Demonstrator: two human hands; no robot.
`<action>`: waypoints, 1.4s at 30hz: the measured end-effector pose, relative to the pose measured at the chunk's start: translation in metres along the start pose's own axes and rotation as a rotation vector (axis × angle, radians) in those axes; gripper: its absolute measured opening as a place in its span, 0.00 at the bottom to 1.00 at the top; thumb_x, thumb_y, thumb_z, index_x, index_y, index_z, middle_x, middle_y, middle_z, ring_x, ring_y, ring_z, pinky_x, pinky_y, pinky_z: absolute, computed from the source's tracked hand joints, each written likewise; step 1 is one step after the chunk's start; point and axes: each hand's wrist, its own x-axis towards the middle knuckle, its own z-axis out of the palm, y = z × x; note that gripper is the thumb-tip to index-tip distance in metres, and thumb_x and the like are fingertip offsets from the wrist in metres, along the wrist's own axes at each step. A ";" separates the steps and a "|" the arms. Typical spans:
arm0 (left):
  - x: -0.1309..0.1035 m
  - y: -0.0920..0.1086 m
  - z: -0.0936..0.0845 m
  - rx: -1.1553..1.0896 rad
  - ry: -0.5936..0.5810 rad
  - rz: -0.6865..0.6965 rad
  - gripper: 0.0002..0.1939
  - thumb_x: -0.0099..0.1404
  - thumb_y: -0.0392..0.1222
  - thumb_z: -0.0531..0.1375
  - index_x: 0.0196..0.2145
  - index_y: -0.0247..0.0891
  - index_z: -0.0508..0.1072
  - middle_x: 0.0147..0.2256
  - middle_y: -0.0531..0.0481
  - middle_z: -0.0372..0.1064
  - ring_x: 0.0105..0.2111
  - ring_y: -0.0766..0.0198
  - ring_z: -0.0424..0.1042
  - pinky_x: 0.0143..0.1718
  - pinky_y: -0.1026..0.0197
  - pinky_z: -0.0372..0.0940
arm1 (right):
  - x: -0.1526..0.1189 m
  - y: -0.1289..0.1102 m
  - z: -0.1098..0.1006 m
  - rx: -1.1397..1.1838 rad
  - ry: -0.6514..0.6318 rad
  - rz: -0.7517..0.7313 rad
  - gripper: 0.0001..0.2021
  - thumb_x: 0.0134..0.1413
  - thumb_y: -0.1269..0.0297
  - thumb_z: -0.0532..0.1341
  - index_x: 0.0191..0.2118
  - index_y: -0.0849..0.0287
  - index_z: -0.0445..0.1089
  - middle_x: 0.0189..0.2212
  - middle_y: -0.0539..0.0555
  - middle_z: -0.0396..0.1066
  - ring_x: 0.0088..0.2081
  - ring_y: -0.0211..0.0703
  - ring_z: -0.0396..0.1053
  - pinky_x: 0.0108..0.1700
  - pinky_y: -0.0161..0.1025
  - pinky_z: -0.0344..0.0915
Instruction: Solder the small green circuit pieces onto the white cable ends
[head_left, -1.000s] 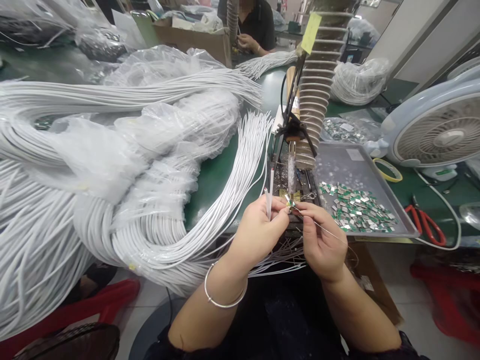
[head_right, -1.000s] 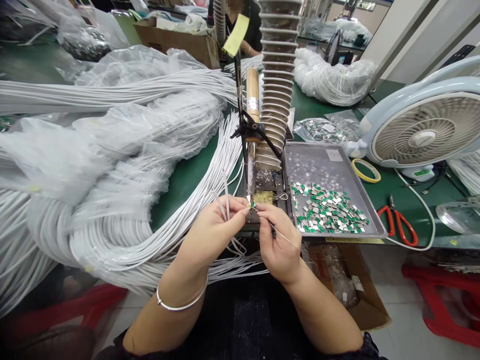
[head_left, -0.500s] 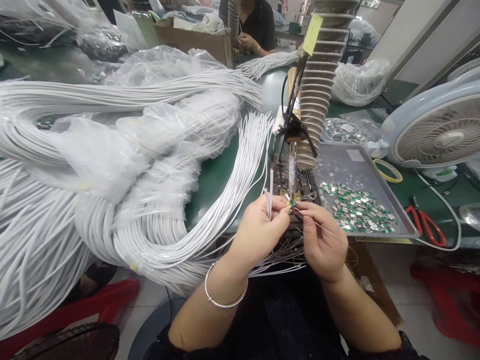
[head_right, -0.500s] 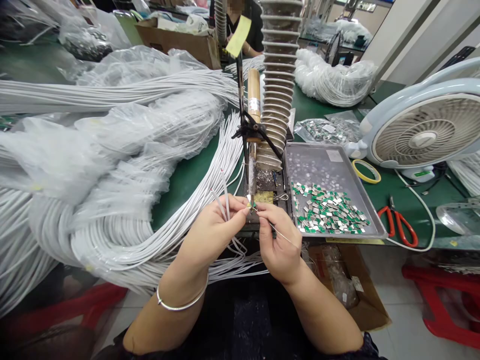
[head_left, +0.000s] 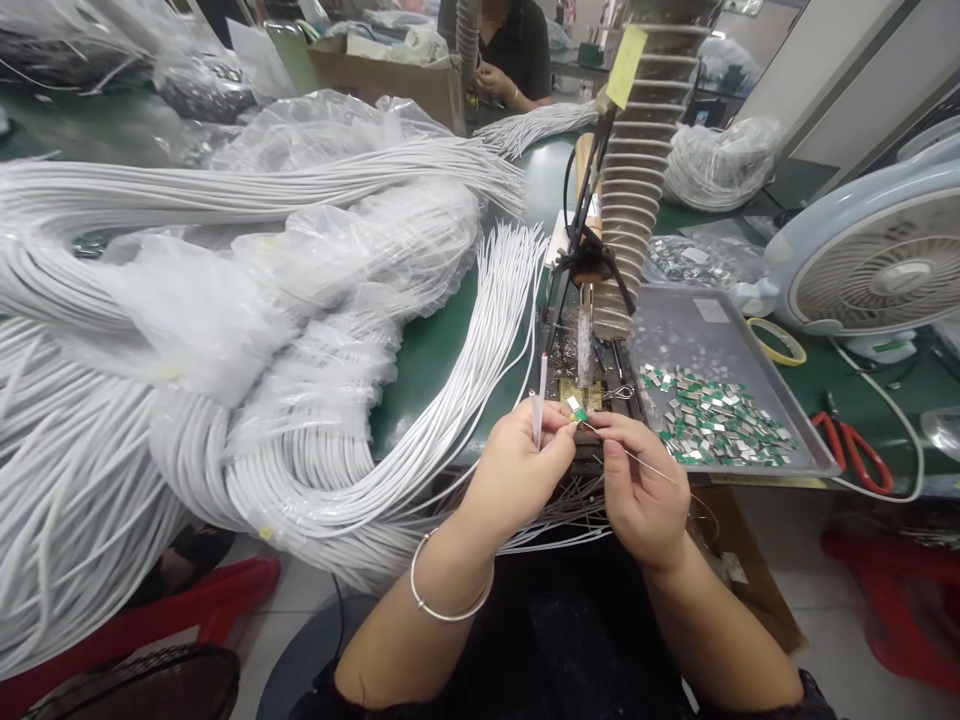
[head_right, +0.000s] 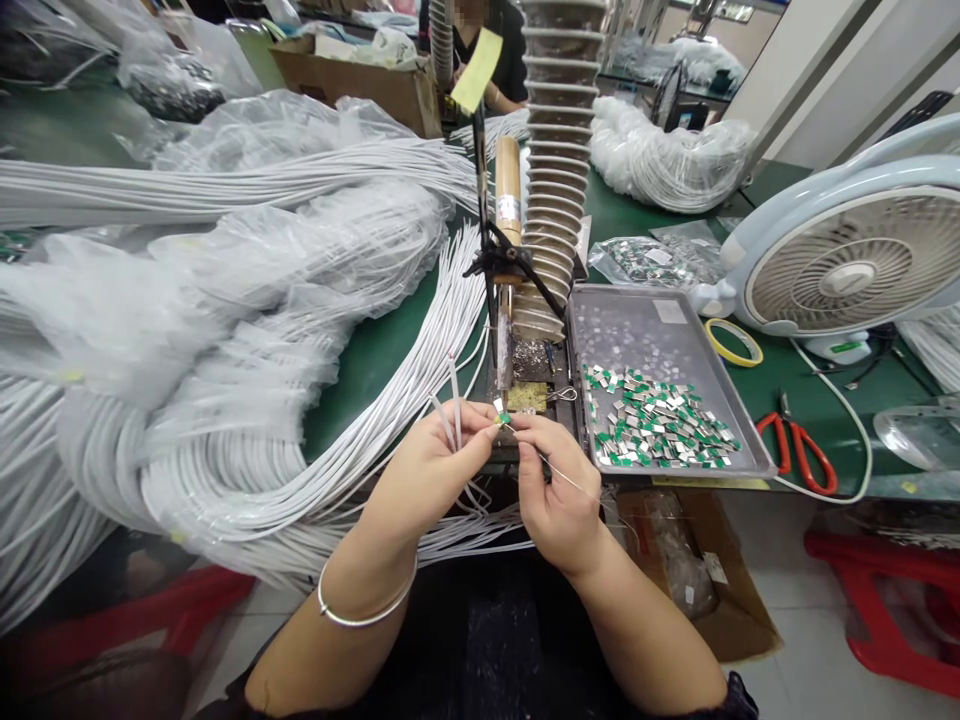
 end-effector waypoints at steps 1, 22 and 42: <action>-0.001 -0.001 0.000 -0.005 -0.004 0.003 0.03 0.57 0.36 0.57 0.26 0.36 0.65 0.36 0.48 0.69 0.34 0.67 0.69 0.38 0.61 0.64 | -0.001 0.001 0.000 0.001 0.000 0.005 0.10 0.55 0.77 0.54 0.39 0.58 0.68 0.37 0.56 0.75 0.40 0.43 0.74 0.43 0.44 0.73; -0.009 -0.002 -0.005 0.169 -0.008 -0.016 0.10 0.62 0.45 0.54 0.29 0.37 0.71 0.25 0.52 0.67 0.28 0.65 0.64 0.32 0.63 0.60 | -0.006 0.003 -0.005 0.042 -0.016 -0.012 0.11 0.54 0.78 0.55 0.40 0.57 0.68 0.36 0.56 0.73 0.40 0.43 0.73 0.40 0.44 0.73; -0.001 0.004 -0.004 0.053 -0.020 -0.071 0.11 0.61 0.47 0.56 0.27 0.37 0.69 0.16 0.60 0.51 0.17 0.72 0.48 0.19 0.67 0.48 | 0.005 0.005 -0.001 0.019 0.022 -0.069 0.12 0.53 0.78 0.57 0.41 0.57 0.69 0.36 0.56 0.72 0.39 0.43 0.72 0.38 0.43 0.73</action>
